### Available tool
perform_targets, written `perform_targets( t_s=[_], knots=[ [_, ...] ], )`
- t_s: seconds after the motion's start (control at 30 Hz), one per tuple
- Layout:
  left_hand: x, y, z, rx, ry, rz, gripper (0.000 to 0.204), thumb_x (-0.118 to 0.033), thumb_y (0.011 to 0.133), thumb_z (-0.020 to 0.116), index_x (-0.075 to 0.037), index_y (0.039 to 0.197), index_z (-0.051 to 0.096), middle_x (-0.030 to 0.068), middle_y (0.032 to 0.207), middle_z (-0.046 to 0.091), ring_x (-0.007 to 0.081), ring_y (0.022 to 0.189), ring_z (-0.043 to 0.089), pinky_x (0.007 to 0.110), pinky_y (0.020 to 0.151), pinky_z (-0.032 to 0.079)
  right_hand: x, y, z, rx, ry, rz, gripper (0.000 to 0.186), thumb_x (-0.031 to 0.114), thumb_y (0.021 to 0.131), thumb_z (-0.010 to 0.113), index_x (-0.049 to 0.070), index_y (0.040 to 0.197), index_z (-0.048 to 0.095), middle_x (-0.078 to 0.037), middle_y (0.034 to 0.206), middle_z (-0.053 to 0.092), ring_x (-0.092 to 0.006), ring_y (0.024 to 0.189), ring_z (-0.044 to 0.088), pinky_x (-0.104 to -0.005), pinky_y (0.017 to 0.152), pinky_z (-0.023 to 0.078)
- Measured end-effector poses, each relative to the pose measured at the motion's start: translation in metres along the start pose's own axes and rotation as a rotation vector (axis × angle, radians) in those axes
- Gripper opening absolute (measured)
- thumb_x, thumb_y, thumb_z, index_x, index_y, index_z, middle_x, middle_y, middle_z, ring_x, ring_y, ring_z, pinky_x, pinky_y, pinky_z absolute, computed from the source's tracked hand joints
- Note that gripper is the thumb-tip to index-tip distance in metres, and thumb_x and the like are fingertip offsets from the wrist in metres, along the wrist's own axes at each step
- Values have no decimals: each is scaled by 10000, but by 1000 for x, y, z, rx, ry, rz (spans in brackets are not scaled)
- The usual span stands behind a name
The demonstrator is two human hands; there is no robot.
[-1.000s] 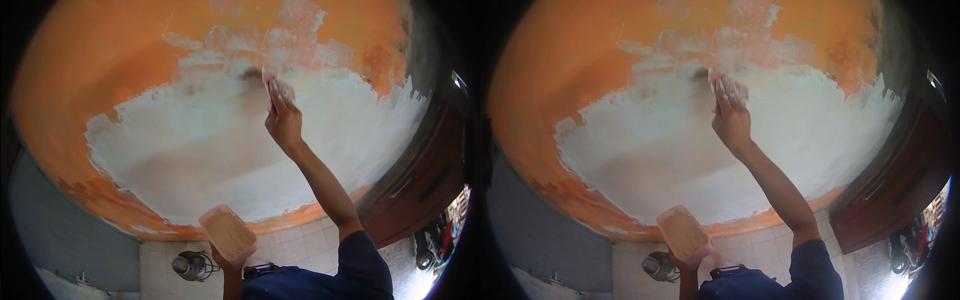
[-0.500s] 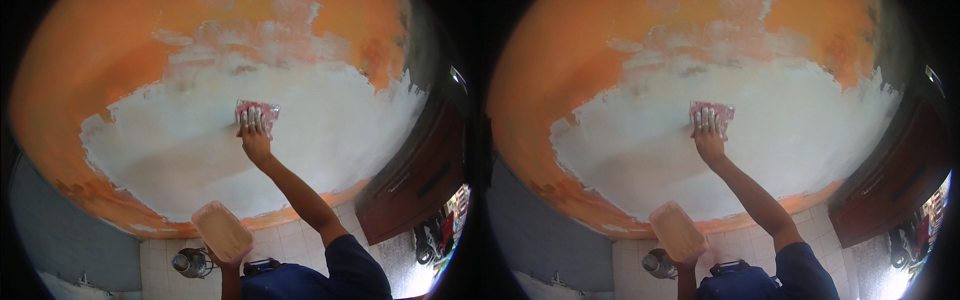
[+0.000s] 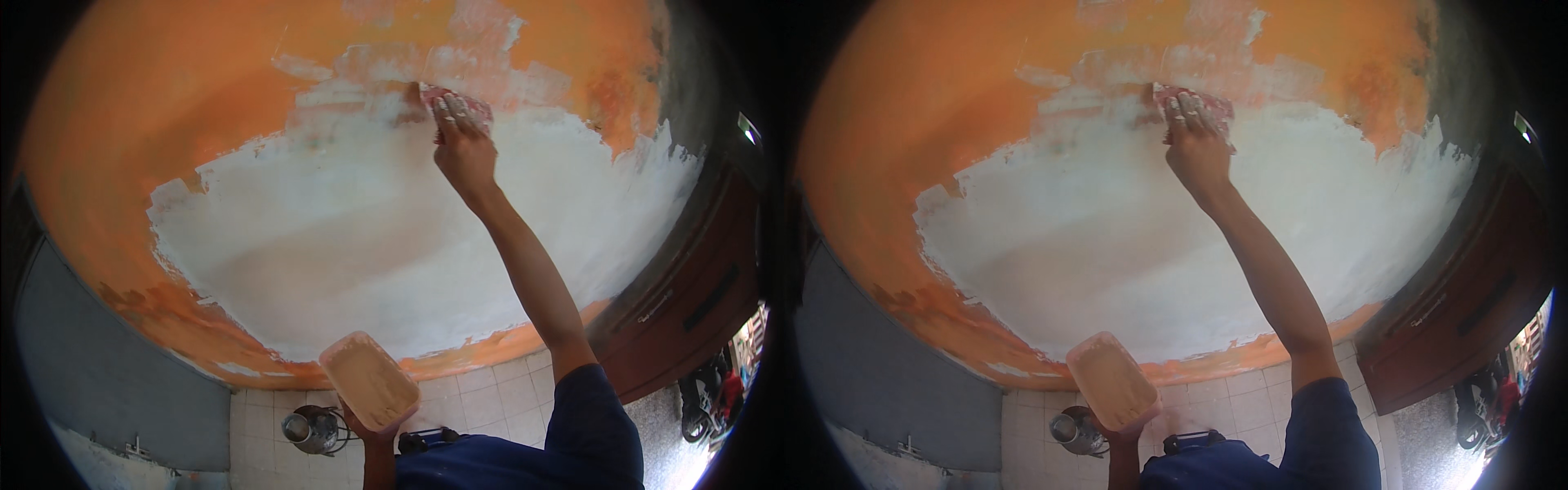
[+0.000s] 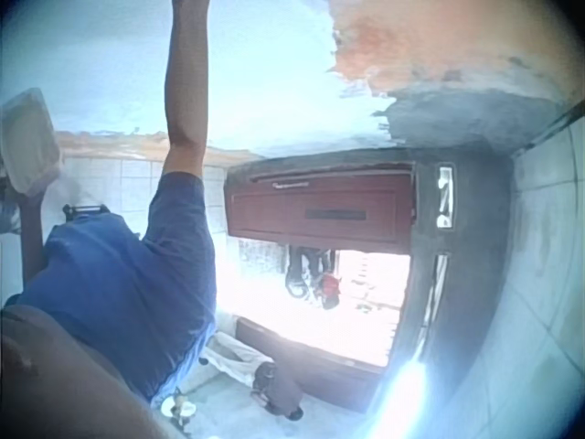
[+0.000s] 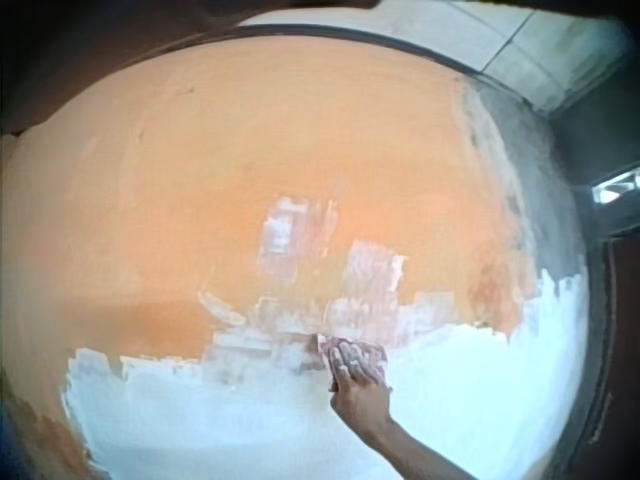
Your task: The person applies a layer of plaster or putty to an orange wall using a red trowel, frequently dipping the trowel into a small plastic container to collect more material.
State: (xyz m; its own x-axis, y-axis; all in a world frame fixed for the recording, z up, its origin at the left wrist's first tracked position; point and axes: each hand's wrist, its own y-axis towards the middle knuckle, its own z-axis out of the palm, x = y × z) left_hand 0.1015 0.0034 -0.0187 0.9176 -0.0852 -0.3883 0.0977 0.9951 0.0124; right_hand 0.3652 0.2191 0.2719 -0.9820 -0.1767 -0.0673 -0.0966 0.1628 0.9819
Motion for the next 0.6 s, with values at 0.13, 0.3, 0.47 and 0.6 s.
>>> perform_targets(
  t_s=[0.13, 0.3, 0.47, 0.6],
  knots=[
    [1, 2, -21, 11, 6, -1, 606, -497, 946, 300, -85, 1389, 320, 131, 1302, 461, 319, 1188, 493, 506, 970, 442, 22, -52, 40, 201, -19, -55, 575, 171, 769, 641, -28, 1285, 485, -250, 1381, 413, -377, 1325, 347, -469, 1105, 266],
    [-3, -2, -5, -14, 21, 17, 552, -448, 972, 290, -73, 1375, 336, 144, 1272, 488, 319, 1159, 521, 501, 939, 477, 74, -155, 32, 387, 69, -74, 490, 73, 728, 649, -18, 1202, 562, -217, 1269, 542, -334, 1212, 504, -442, 1036, 381],
    [-6, -5, -15, -33, 38, 18, 589, -480, 961, 304, -69, 1382, 330, 148, 1289, 480, 331, 1158, 520, 514, 947, 461, 66, -105, -1, 437, 231, 207, 527, 17, 719, 607, 34, 1242, 548, -201, 1252, 557, -328, 1131, 563, -422, 904, 477],
    [-4, -2, 8, -44, -78, -41, 591, -483, 962, 300, -65, 1379, 339, 148, 1280, 487, 336, 1135, 537, 510, 931, 475, 39, -35, 4, 107, 187, 126, 537, -1, 755, 596, -14, 1279, 482, -235, 1320, 482, -385, 1225, 463, -461, 1001, 396]
  ],
)
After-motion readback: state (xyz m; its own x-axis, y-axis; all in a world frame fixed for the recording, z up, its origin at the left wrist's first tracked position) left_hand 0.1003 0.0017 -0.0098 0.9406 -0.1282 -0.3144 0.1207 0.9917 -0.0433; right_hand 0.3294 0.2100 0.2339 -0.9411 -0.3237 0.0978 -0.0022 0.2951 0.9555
